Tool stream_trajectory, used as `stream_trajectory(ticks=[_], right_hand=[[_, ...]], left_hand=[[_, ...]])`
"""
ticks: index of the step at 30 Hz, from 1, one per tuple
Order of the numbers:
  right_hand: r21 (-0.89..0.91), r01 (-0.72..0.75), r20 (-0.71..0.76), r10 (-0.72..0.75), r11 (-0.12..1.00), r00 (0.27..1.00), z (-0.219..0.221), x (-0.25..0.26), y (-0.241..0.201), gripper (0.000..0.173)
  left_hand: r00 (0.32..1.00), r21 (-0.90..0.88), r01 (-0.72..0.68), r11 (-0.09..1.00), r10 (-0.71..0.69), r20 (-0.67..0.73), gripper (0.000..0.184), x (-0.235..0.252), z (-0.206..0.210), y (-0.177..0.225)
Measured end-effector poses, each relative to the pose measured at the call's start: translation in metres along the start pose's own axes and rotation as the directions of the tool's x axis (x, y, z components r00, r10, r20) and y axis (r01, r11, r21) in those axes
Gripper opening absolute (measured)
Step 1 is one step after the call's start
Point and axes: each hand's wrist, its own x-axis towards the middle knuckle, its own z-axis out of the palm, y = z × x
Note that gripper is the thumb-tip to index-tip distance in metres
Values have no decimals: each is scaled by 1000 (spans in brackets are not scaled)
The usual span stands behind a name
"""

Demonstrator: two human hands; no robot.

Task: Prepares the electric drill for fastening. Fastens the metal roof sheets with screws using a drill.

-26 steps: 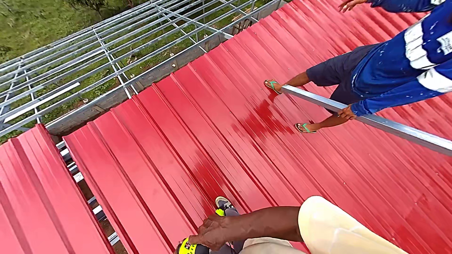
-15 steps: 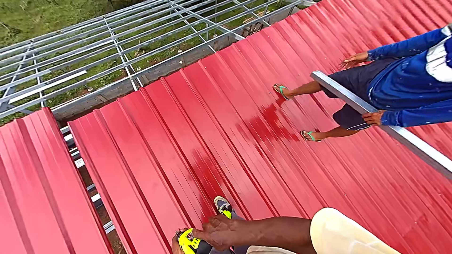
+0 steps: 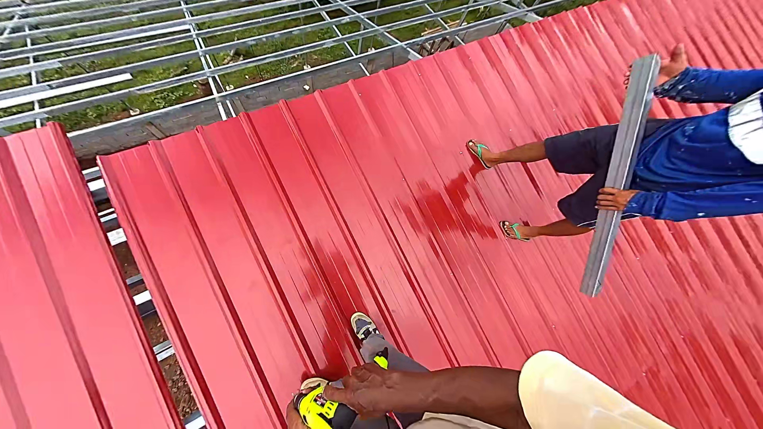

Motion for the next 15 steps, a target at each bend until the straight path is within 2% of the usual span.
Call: stream_trajectory(ticks=[4, 8, 15], right_hand=[[-13, -7, 51, 8, 1000, 999, 12, 16, -7, 77], [-19, -22, 77, 24, 1000, 997, 27, 25, -13, 75], [-1, -78, 102, 78, 997, 992, 60, 44, -12, 76]], left_hand=[[996, -68, 71, 995, -74, -42, 35, 1, -11, 1], [985, -182, 163, 970, -170, -20, 34, 9, -24, -2], [985, -70, 163, 984, -166, -53, 29, 33, -51, -17]])
